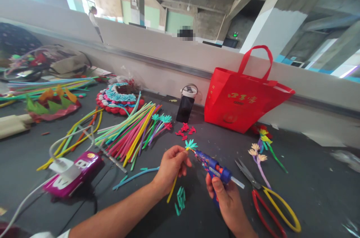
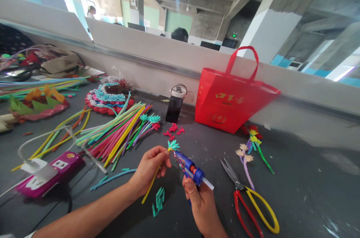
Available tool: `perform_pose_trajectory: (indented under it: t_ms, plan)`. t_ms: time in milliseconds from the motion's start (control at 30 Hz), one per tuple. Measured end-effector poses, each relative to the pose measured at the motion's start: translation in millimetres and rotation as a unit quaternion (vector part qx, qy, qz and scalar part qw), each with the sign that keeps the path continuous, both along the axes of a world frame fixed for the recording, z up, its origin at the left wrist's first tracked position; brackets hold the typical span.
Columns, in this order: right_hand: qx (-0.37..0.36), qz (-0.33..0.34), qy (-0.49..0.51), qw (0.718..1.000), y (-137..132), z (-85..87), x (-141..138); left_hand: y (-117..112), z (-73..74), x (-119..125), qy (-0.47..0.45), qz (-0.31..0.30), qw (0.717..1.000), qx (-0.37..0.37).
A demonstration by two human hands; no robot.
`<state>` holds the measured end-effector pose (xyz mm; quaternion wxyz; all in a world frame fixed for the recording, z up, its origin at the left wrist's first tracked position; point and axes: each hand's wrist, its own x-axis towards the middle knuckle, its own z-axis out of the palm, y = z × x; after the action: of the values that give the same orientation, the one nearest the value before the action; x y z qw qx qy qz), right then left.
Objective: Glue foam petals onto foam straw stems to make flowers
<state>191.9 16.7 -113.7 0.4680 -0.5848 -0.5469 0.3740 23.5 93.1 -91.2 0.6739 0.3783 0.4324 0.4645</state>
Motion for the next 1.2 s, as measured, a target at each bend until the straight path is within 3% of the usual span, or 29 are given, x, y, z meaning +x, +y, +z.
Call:
perform_pose_trajectory:
  t_ms: [433,833,1200]
  plan:
    - [-0.004,0.005,-0.041,0.999,2.5,-4.1,2.8,-0.9,-1.0,0.3,0.003,-0.011,1.000,0.005]
    - [0.016,0.012,-0.004,1.000,-0.6,0.8,-0.2,0.9,-3.6,-0.8,0.012,0.001,1.000,0.009]
    - [-0.018,0.004,-0.020,1.000,0.5,-5.7,2.4,-2.4,0.6,0.2,0.024,-0.008,0.999,0.028]
